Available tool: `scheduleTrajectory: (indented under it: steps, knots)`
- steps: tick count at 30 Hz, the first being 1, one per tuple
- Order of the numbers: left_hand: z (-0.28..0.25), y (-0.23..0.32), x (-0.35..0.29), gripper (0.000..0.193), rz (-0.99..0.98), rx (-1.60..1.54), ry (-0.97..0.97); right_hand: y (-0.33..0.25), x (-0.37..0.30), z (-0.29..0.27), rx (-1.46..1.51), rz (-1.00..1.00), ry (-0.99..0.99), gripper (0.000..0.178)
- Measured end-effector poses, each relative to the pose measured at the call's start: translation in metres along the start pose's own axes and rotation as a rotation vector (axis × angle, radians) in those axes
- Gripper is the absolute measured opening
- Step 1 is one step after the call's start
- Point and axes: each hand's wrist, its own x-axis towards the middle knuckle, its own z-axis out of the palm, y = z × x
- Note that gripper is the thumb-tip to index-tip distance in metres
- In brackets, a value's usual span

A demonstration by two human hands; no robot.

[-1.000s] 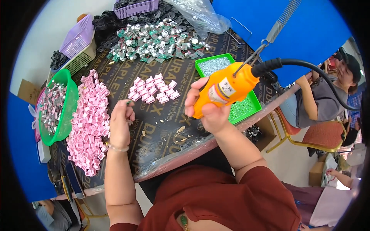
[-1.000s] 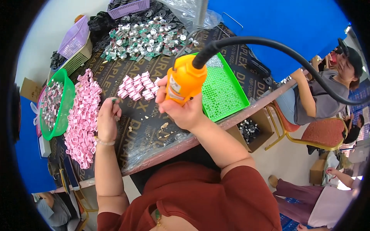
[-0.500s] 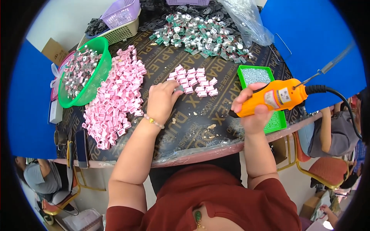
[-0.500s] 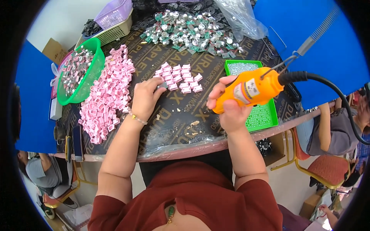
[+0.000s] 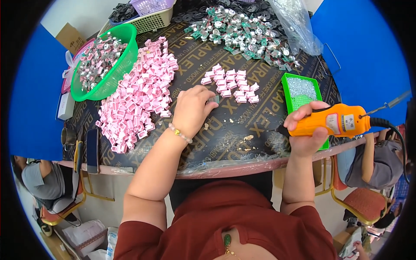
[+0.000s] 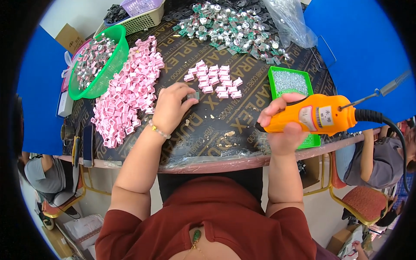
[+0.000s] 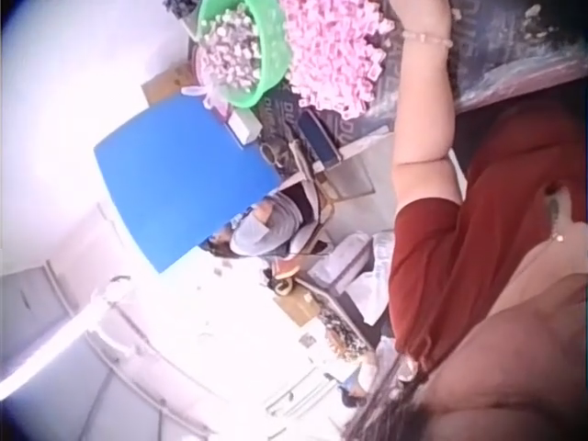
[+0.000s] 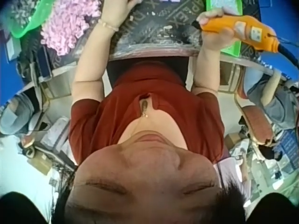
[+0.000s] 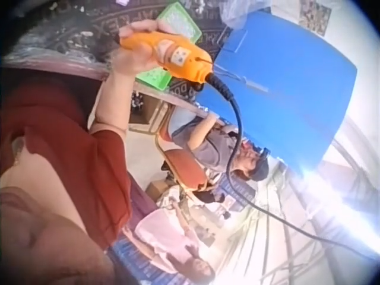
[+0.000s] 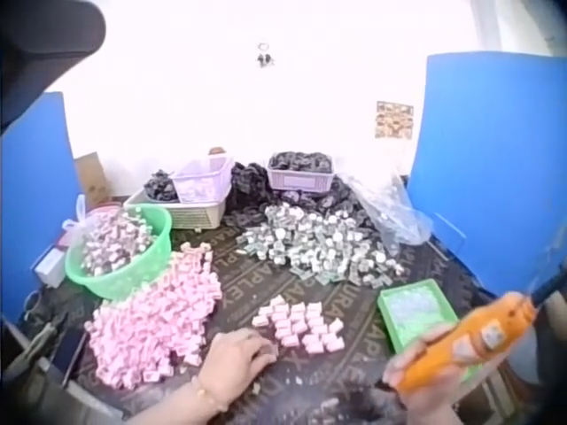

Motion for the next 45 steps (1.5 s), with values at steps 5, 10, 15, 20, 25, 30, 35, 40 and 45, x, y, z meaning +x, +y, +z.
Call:
scheduleTrajectory:
  steps: [5, 10, 15, 20, 25, 30, 35, 40, 45]
  knots:
    - [0.009, 0.002, -0.002, 0.018, 0.013, 0.001, -0.095, -0.002, -0.002, -0.007, -0.008, -0.004, 0.032, 0.064]
    - [0.027, 0.029, -0.012, 0.022, 0.137, -0.117, -0.193, -0.005, 0.003, -0.012, -0.073, -0.036, 0.052, 0.066]
    - [0.028, 0.042, -0.014, 0.022, 0.136, -0.152, -0.159, -0.002, 0.008, -0.008, -0.025, -0.027, 0.018, 0.065]
    - [0.027, 0.039, -0.015, 0.021, 0.119, -0.143, -0.213, 0.006, 0.013, 0.007, 0.042, 0.035, -0.078, 0.067]
    - [0.026, 0.041, -0.014, 0.022, 0.157, -0.137, -0.202, 0.013, 0.019, 0.025, 0.184, 0.040, -0.126, 0.060]
    - [0.025, 0.043, -0.013, 0.020, 0.195, -0.082, -0.221, 0.024, 0.019, 0.035, 0.199, 0.068, -0.147, 0.054]
    - [0.024, 0.044, -0.013, 0.021, 0.128, -0.114, -0.260, 0.034, 0.017, 0.041, 0.223, 0.058, -0.147, 0.054]
    - [0.026, 0.044, -0.011, 0.021, 0.131, -0.161, -0.250, 0.040, 0.015, 0.041, 0.206, 0.041, -0.129, 0.055]
    - [0.027, 0.041, -0.011, 0.019, 0.078, -0.281, -0.232, 0.041, 0.014, 0.042, 0.203, 0.053, -0.130, 0.056]
